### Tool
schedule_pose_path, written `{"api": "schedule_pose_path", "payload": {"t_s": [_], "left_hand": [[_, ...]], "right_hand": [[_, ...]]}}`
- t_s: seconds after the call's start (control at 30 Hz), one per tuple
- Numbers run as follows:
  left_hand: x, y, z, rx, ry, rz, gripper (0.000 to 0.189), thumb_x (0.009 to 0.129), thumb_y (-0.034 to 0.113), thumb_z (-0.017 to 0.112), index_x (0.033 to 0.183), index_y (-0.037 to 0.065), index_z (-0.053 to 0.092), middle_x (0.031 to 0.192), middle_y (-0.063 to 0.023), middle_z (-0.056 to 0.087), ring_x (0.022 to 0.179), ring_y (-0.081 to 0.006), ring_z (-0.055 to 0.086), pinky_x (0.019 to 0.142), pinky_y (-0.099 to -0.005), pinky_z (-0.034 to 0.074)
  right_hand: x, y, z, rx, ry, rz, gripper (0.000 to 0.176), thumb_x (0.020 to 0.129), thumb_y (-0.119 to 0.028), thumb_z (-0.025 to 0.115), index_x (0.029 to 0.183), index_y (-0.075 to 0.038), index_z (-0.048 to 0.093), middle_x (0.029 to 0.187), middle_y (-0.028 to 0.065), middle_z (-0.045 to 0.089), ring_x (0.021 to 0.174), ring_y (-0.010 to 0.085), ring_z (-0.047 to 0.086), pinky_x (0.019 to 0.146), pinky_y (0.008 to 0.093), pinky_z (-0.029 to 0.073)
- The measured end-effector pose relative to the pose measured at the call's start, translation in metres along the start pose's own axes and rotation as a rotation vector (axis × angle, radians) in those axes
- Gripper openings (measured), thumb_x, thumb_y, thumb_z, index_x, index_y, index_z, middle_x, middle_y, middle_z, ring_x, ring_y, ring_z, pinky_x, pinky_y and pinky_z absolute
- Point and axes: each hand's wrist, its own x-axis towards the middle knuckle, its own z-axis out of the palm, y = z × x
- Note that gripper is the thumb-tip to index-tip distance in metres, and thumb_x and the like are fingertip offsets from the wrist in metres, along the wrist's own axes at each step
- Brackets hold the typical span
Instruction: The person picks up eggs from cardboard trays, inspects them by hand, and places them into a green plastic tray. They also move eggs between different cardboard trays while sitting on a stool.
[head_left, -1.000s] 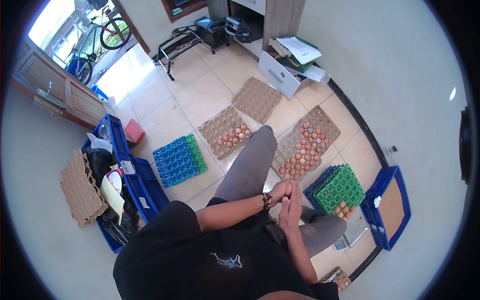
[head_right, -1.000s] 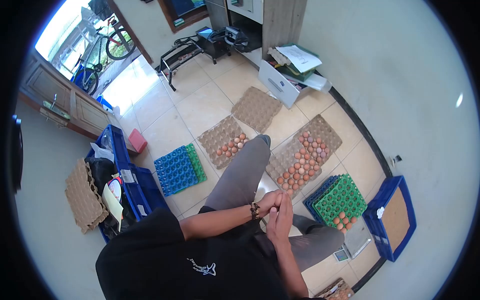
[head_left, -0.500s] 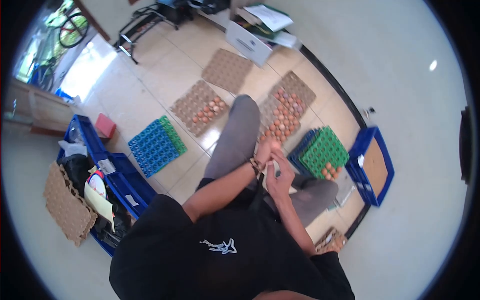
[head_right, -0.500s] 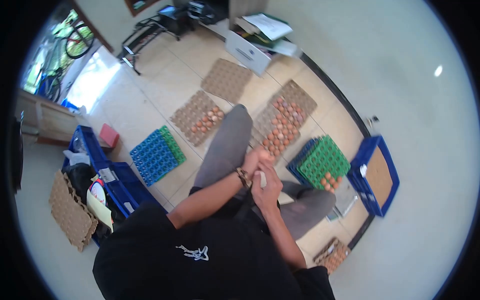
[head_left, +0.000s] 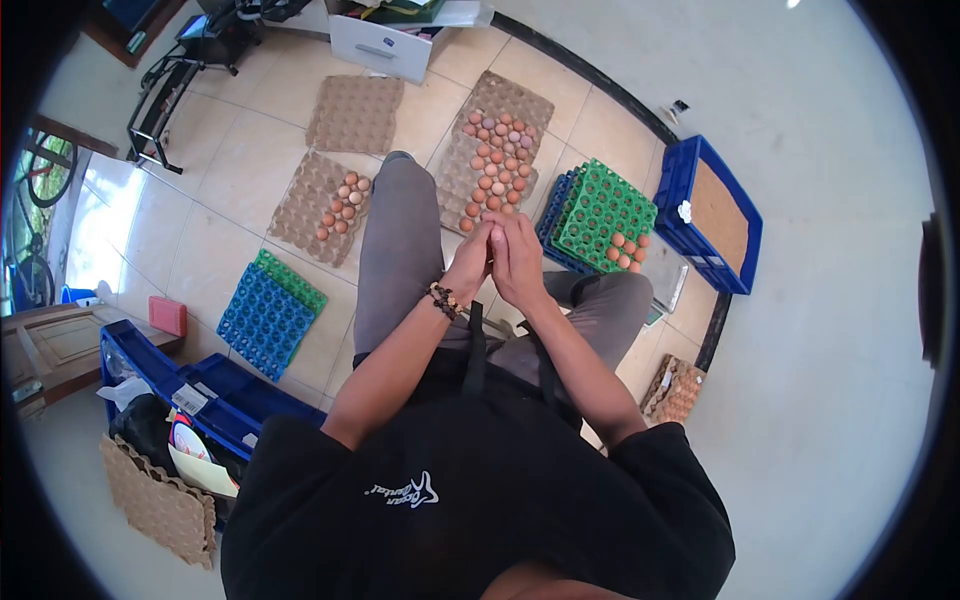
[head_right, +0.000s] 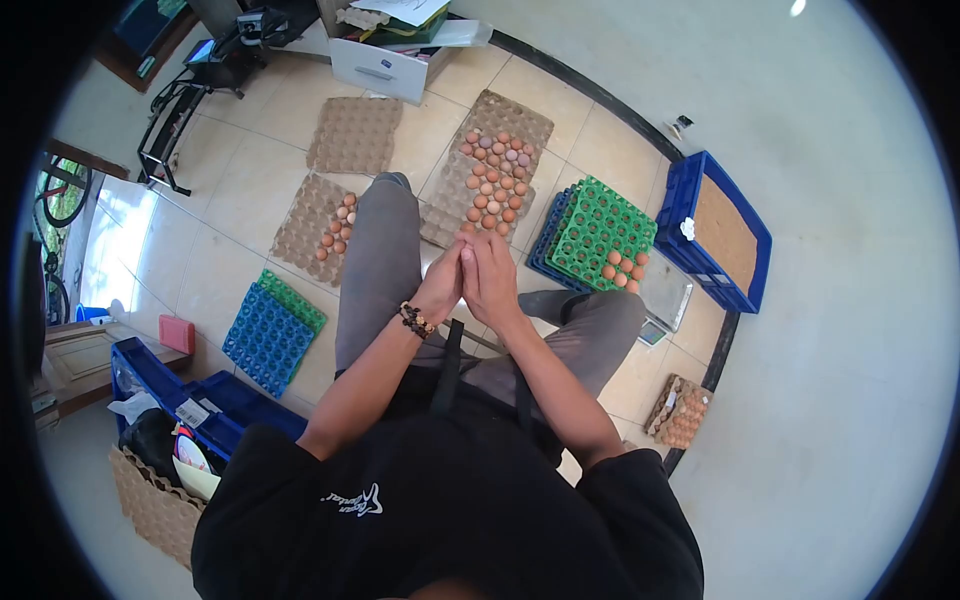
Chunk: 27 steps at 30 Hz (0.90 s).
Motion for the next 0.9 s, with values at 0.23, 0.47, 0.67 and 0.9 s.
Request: {"api": "schedule_pose_path", "payload": {"t_s": [0.23,0.47,0.67,0.9], "left_hand": [[-0.007,0.01,0.009,0.411,-0.154,-0.092,0.037,0.104,0.036,0.036,0.117,0.009,0.058,0.101,-0.0033,0.063,0.092,-0.0112,0.06,0.084,-0.0277,0.046],[0.002,-0.006,0.01,0.474,-0.068,-0.119,0.027,0.102,0.029,0.043,0.105,0.009,0.061,0.094,0.0004,0.063,0.086,-0.0077,0.058,0.081,-0.0243,0.045],[0.014,-0.024,0.008,0.38,-0.074,-0.132,0.022,0.102,0.023,0.045,0.106,0.008,0.06,0.094,-0.0001,0.062,0.087,-0.0072,0.056,0.081,-0.0237,0.044],[0.025,-0.021,0.007,0.249,0.049,-0.195,0.018,0.1,0.016,0.05,0.109,0.001,0.056,0.097,-0.0034,0.059,0.09,-0.0093,0.053,0.083,-0.0253,0.044]], "right_hand": [[0.032,0.059,0.001,1.128,0.097,0.88,0.041,0.107,-0.033,0.028,0.116,-0.002,0.053,0.095,0.0118,0.059,0.077,0.0202,0.06,0.07,0.0323,0.052],[0.049,0.116,0.013,1.625,0.133,0.999,0.037,0.103,-0.024,0.035,0.127,0.002,0.047,0.112,0.0168,0.058,0.095,0.0254,0.061,0.086,0.0353,0.054],[0.061,0.191,0.054,1.484,0.125,1.266,0.037,0.101,-0.02,0.041,0.125,0.007,0.047,0.114,0.0189,0.058,0.095,0.0263,0.064,0.085,0.0321,0.057],[0.068,0.303,0.151,0.541,-0.028,1.051,0.026,0.09,-0.018,0.064,0.107,0.002,0.061,0.086,0.0122,0.066,0.076,0.0234,0.066,0.068,0.0278,0.055]]}}
